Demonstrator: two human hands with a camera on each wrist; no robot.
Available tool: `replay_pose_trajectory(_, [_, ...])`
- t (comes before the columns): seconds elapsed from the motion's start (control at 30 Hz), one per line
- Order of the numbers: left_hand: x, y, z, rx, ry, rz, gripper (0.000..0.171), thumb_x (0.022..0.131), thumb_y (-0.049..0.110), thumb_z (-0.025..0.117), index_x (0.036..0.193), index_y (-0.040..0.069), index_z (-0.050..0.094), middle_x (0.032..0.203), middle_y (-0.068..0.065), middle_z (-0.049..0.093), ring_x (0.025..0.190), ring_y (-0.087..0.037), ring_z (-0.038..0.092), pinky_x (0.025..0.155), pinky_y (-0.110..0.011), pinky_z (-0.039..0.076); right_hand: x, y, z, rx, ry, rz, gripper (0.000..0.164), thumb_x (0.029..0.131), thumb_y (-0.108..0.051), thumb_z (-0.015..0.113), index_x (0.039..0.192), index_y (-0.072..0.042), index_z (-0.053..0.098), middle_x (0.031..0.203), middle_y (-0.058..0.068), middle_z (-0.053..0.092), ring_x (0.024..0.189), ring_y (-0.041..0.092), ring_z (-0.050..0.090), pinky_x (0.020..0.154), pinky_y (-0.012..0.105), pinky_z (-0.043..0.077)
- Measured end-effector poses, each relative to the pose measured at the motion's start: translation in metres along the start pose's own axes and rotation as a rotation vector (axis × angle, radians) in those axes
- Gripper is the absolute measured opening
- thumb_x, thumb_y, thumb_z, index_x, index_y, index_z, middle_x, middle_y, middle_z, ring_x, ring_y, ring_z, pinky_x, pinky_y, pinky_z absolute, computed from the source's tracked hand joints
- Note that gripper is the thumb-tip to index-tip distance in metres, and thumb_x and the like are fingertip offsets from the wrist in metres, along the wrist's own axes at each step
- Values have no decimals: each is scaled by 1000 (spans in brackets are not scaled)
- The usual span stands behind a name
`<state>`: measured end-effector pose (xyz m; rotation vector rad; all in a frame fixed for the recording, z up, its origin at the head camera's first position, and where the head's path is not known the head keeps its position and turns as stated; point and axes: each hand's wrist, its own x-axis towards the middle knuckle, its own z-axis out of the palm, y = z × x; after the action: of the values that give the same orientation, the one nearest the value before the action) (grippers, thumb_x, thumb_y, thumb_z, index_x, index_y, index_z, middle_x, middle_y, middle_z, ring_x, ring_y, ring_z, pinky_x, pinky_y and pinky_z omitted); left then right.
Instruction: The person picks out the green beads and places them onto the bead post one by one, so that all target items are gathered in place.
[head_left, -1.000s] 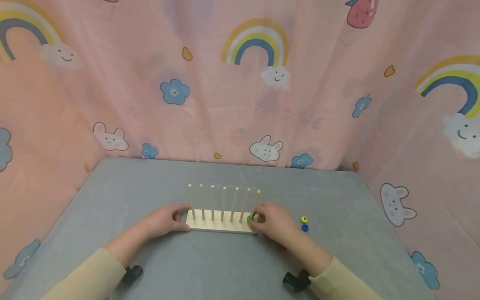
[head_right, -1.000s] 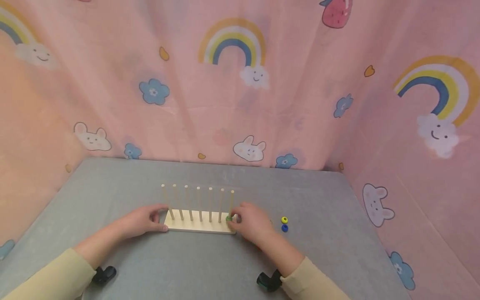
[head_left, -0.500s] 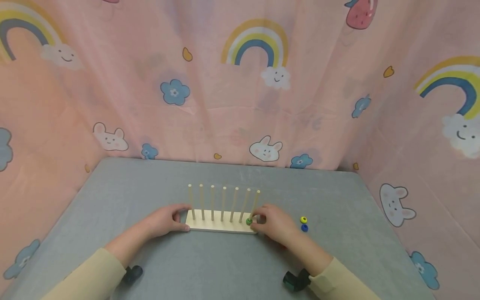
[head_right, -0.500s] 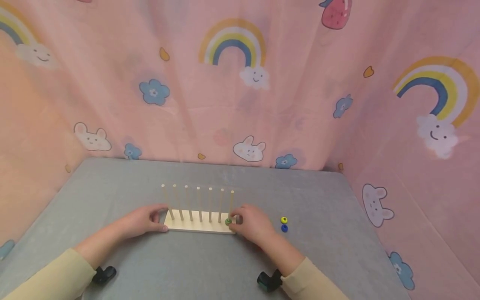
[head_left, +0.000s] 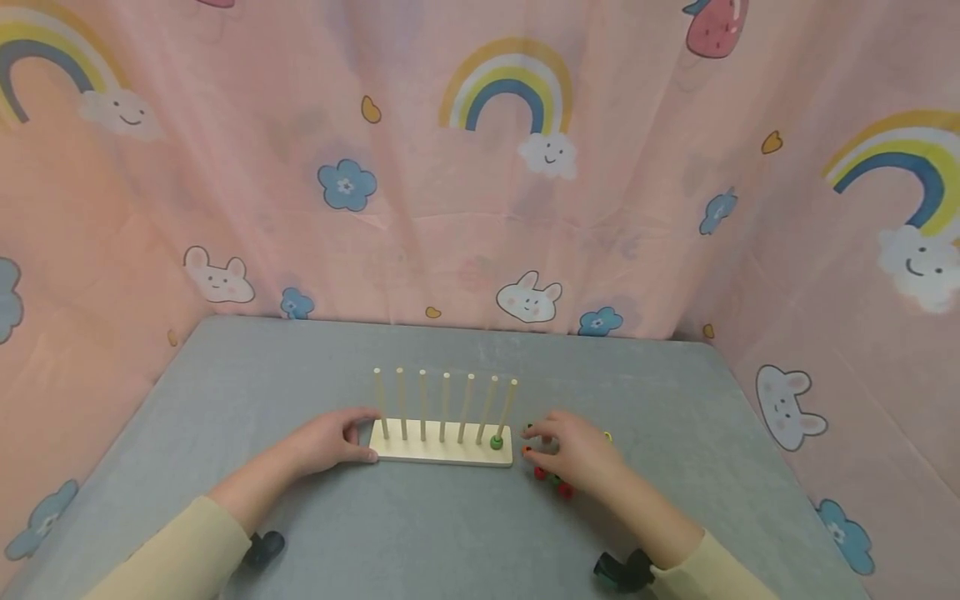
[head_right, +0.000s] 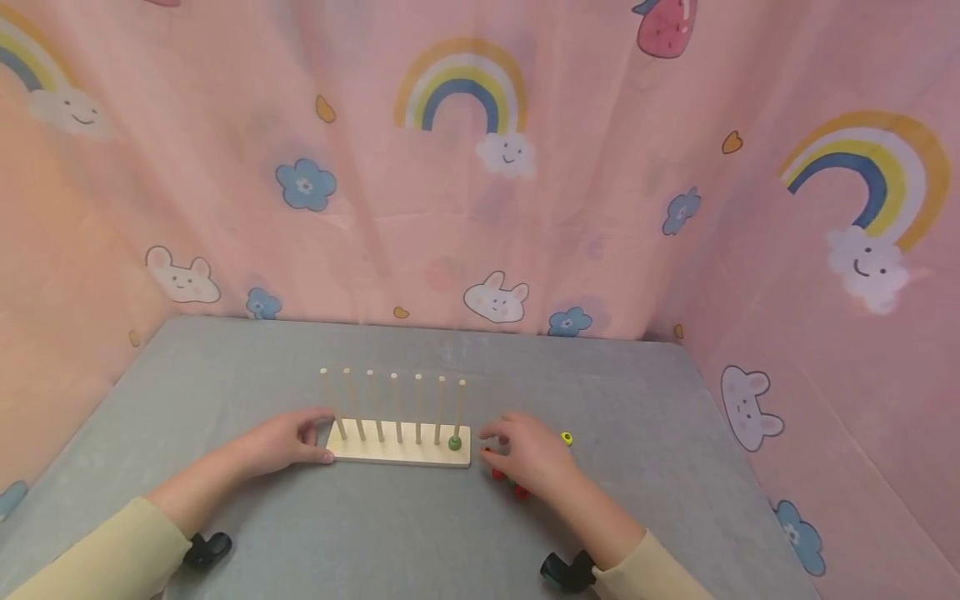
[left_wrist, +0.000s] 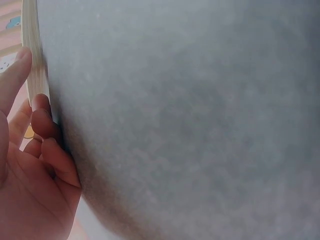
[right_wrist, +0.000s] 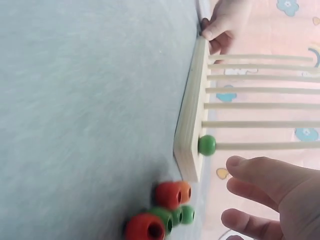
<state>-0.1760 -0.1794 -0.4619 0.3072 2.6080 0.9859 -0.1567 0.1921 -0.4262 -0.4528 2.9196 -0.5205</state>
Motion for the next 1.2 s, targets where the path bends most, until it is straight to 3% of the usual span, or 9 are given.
replay_pose_trajectory(0.37, [-4,0,-1,-4,-4,11,66,80,29,84,136,7,58,72,0,53,64,-15,46,60,-32,36,-37,38,-10,-2,-3,16,17,81,-26,82,98,-25,77,86,-13,58,80,8,55,70,32,47])
replay_pose_trajectory(0.57, [-6,4,-2,-16,-5,7,66,80,29,84,136,6,58,72,-1,52,64,-16,46,59,-33,35,-46,50,-12,18,12,55,17,82,-25,82,97,-29,76,84,-15,56,82,9,55,72,35,48])
replay_pose_trajectory(0.93, [-3,1,-3,1,-4,11,66,80,30,84,136,7,58,72,-1,52,63,-15,45,58,-32,35,-34,50,-2,-61,-54,43,22,81,-23,82,103,-27,77,87,-15,59,80,6,55,73,34,48])
replay_pose_trajectory(1.2, [-2,2,-2,0,-7,1,66,80,30,84,136,8,58,72,-1,52,64,-15,46,59,-33,36,-25,51,8,-99,-100,78,20,81,-24,82,100,-29,77,85,-15,59,74,4,52,71,34,48])
